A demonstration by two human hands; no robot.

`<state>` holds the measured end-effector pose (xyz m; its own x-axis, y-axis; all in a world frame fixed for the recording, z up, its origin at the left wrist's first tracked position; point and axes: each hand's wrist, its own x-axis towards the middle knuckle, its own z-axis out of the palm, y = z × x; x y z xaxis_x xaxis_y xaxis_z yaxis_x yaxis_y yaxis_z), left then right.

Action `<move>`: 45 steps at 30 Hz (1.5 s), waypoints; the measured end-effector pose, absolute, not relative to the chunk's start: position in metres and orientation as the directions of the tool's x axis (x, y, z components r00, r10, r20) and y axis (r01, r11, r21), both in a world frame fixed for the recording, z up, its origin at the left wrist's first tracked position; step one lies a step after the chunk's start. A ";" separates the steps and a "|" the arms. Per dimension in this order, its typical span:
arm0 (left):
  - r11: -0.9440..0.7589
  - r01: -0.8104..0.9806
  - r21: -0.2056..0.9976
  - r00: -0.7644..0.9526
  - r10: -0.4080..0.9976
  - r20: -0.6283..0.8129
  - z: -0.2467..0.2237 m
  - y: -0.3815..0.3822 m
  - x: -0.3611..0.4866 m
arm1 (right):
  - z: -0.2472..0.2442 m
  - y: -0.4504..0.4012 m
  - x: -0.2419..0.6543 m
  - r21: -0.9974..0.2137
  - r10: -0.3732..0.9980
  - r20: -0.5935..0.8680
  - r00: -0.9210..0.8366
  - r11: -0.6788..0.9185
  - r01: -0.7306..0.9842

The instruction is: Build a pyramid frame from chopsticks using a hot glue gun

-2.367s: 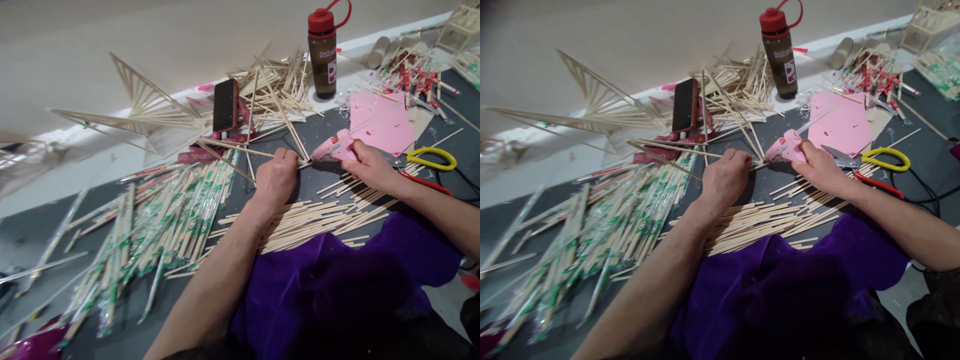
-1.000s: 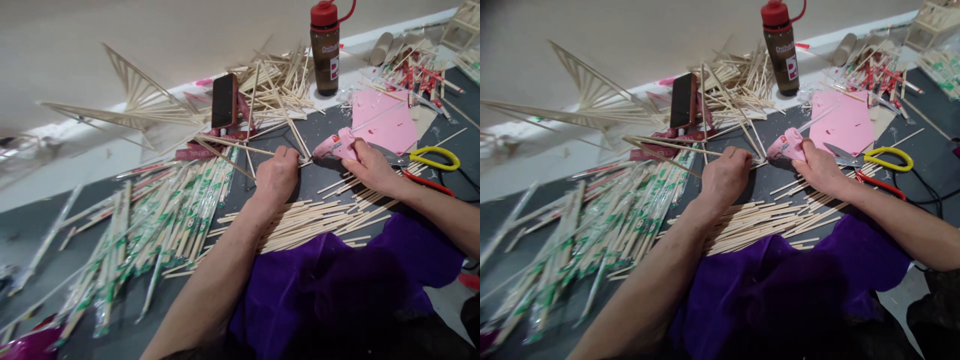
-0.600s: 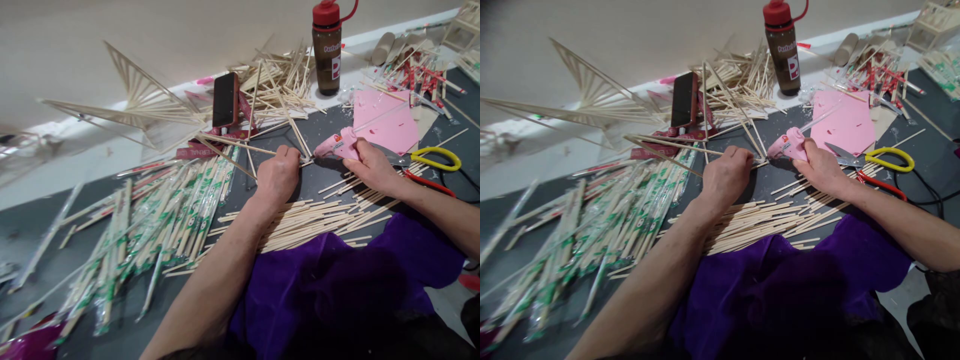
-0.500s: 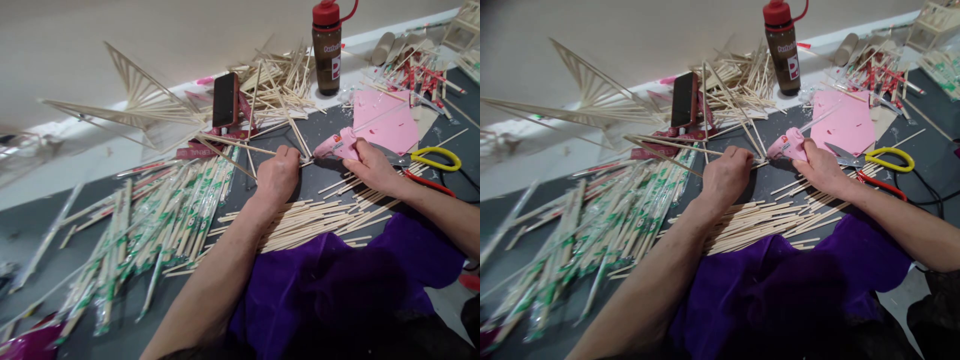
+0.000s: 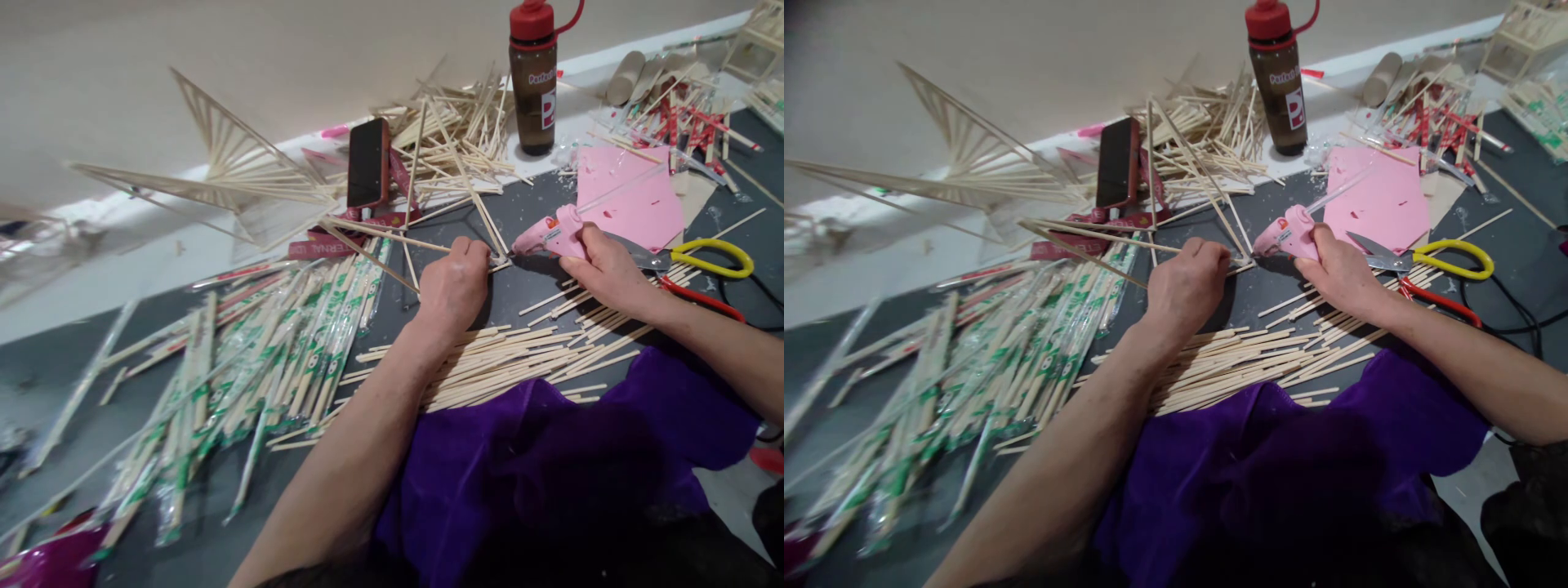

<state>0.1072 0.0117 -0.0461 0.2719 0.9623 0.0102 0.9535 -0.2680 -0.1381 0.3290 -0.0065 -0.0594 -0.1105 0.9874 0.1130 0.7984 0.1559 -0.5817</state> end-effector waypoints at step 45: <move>-0.259 0.956 -0.139 0.265 0.964 0.024 -0.049 0.013 0.107 | -0.060 -0.008 0.332 -0.604 0.974 0.136 -0.180 0.225 0.764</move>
<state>0.1073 0.0130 -0.0491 0.2651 0.9639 0.0242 0.9557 -0.2594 -0.1390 0.3318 -0.0079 -0.0604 -0.1800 0.9743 0.1355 0.7643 0.2253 -0.6042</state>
